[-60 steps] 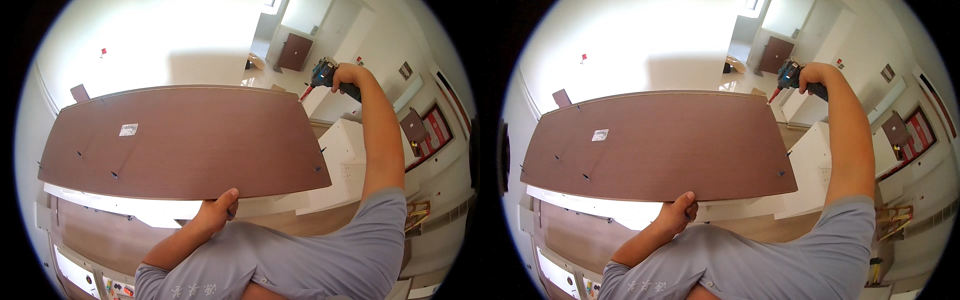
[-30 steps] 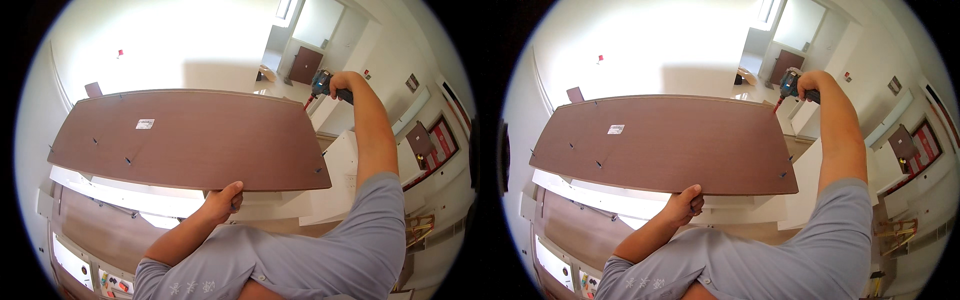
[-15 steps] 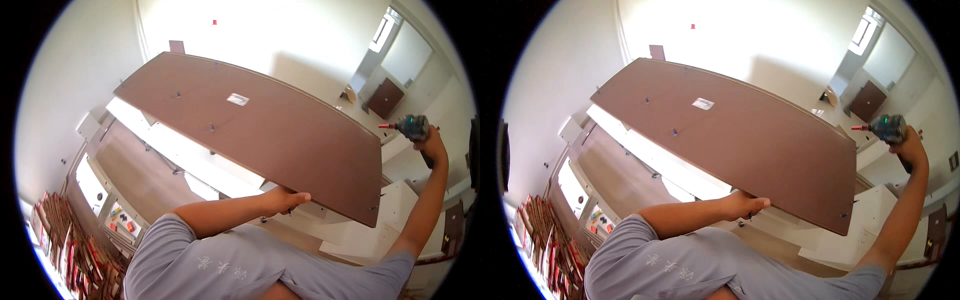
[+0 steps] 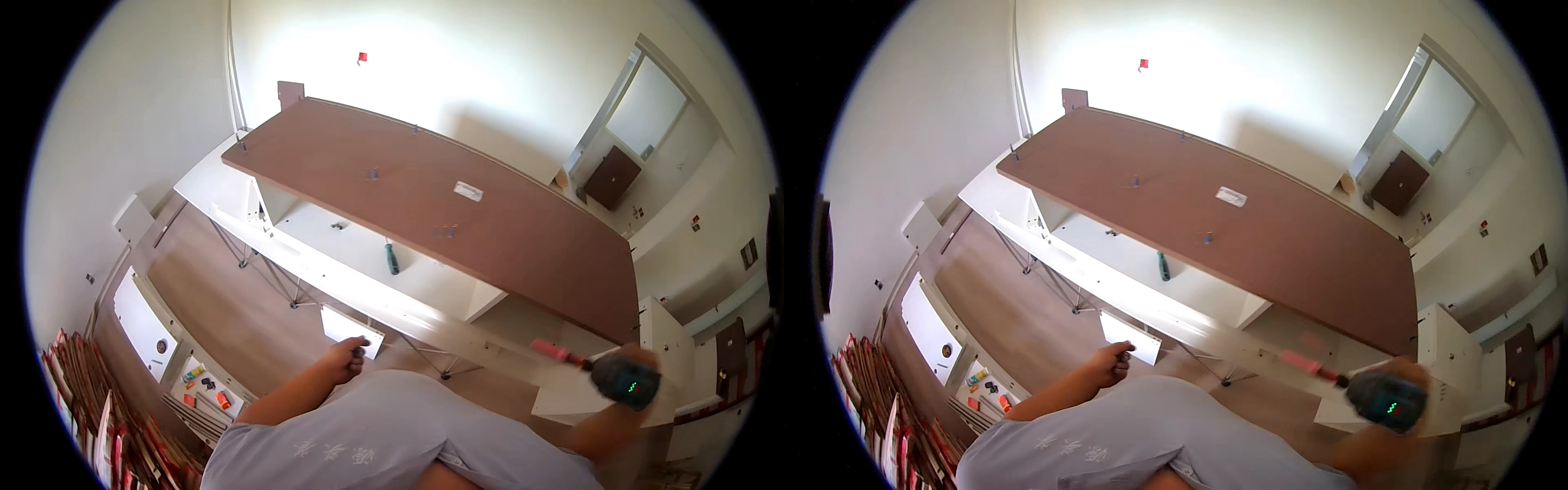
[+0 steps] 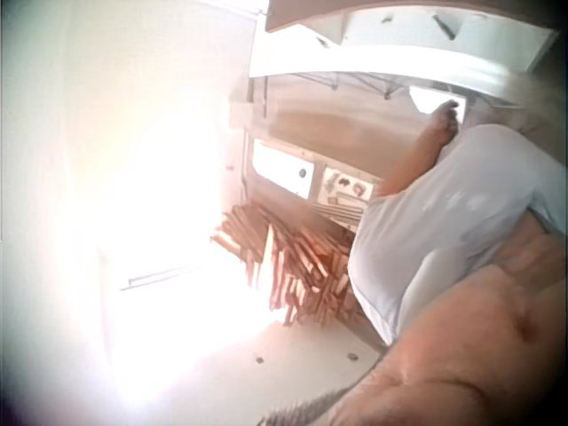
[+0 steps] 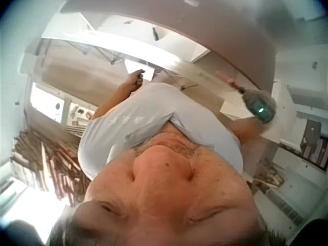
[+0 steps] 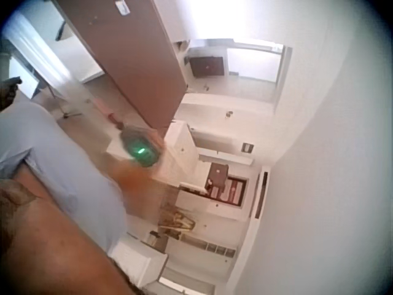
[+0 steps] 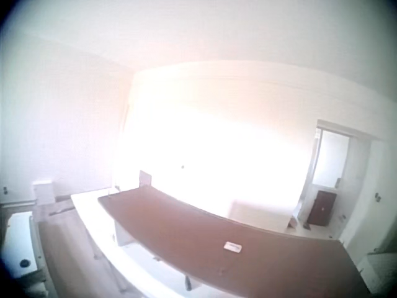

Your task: The person assembles a cabinet by using an electric drill to drive screws into wood panels, then uses a screwdriver to secure hardware and internal supports.

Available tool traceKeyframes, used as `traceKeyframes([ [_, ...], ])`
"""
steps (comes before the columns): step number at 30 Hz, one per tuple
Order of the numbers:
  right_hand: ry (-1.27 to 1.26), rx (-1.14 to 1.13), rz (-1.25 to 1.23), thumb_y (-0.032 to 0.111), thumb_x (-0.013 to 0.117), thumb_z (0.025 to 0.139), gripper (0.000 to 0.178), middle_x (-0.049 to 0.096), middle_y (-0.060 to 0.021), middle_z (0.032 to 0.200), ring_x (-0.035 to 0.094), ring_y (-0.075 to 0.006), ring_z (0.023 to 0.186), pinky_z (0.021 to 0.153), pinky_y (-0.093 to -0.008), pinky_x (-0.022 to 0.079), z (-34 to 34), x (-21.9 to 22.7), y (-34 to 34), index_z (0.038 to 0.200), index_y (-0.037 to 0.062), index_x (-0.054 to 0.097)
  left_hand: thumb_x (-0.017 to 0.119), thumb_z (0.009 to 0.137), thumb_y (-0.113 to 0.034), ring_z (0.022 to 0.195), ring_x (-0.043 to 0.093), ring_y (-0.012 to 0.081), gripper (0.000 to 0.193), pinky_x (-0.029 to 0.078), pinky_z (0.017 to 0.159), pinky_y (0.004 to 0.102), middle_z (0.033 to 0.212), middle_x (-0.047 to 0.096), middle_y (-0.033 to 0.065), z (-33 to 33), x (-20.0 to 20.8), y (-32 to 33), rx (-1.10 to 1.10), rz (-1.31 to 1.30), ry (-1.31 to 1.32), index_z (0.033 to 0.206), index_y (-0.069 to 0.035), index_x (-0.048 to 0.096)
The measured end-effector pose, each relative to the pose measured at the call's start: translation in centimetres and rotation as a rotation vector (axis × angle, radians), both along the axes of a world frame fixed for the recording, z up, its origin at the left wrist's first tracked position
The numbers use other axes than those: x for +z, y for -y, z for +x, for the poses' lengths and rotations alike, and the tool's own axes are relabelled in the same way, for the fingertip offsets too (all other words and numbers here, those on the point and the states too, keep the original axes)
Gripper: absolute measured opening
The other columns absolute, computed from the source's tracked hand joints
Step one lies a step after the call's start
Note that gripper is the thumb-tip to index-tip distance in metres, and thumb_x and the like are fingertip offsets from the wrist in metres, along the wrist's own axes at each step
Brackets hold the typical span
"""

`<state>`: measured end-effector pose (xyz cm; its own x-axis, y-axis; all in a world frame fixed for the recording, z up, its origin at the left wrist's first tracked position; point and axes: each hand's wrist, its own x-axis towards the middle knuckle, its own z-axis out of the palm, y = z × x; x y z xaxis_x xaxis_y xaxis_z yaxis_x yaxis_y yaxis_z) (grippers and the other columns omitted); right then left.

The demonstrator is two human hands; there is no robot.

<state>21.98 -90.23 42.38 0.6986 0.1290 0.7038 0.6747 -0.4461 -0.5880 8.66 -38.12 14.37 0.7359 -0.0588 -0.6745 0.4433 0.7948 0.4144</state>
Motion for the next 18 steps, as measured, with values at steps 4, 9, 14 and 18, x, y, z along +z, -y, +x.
traceKeyframes([
  [4, -0.692, 0.273, 0.202, 0.010, 0.089, 0.068, 0.047, 0.073, -0.0094, 0.099, 0.070, -0.0232, 0.093, 0.075, -0.0357, 0.055, -3.9, -12.6, -10.4, 0.111, 0.0041, 0.070, 0.061, 0.103, -0.025, 0.060, 0.047, 0.0102, 0.018, 0.040, 0.049, 0.0220, 0.077, 0.054, 0.0008, -7.5, -3.7, -8.1, 0.178, 0.000, -0.134, 0.106, -0.007, 0.061],
  [9, -1.154, 0.480, 0.245, 0.000, 0.088, 0.067, 0.053, 0.073, -0.0056, 0.099, 0.070, -0.0191, 0.093, 0.073, -0.0341, 0.058, -3.5, -18.4, -22.9, 0.117, 0.0030, 0.069, 0.057, 0.104, -0.020, 0.064, 0.052, 0.0117, 0.015, 0.046, 0.051, 0.0214, 0.081, 0.056, 0.0016, -14.1, -2.0, -15.5, 0.262, 0.086, -0.290, 0.111, -0.008, 0.061],
  [14, -1.005, 0.275, 0.331, 0.001, 0.080, 0.075, 0.057, 0.072, -0.0076, 0.109, 0.069, -0.0189, 0.094, 0.084, -0.0342, 0.055, 0.6, -26.6, -29.0, 0.129, 0.0050, 0.063, 0.054, 0.105, -0.019, 0.066, 0.052, 0.0108, 0.016, 0.044, 0.051, 0.0201, 0.082, 0.055, 0.0014, -15.9, -5.5, -21.6, 0.160, 0.083, -0.182, 0.116, -0.008, 0.059],
  [18, -0.956, 0.088, -0.021, 0.003, 0.073, 0.079, 0.052, 0.070, -0.0121, 0.110, 0.066, -0.0240, 0.100, 0.086, -0.0375, 0.053, 5.8, -29.3, -31.7, 0.130, 0.0027, 0.062, 0.055, 0.105, -0.021, 0.067, 0.054, 0.0123, 0.019, 0.046, 0.053, 0.0227, 0.082, 0.056, 0.0026, -15.1, -9.0, -23.8, 0.170, 0.022, -0.158, 0.117, -0.007, 0.059],
])
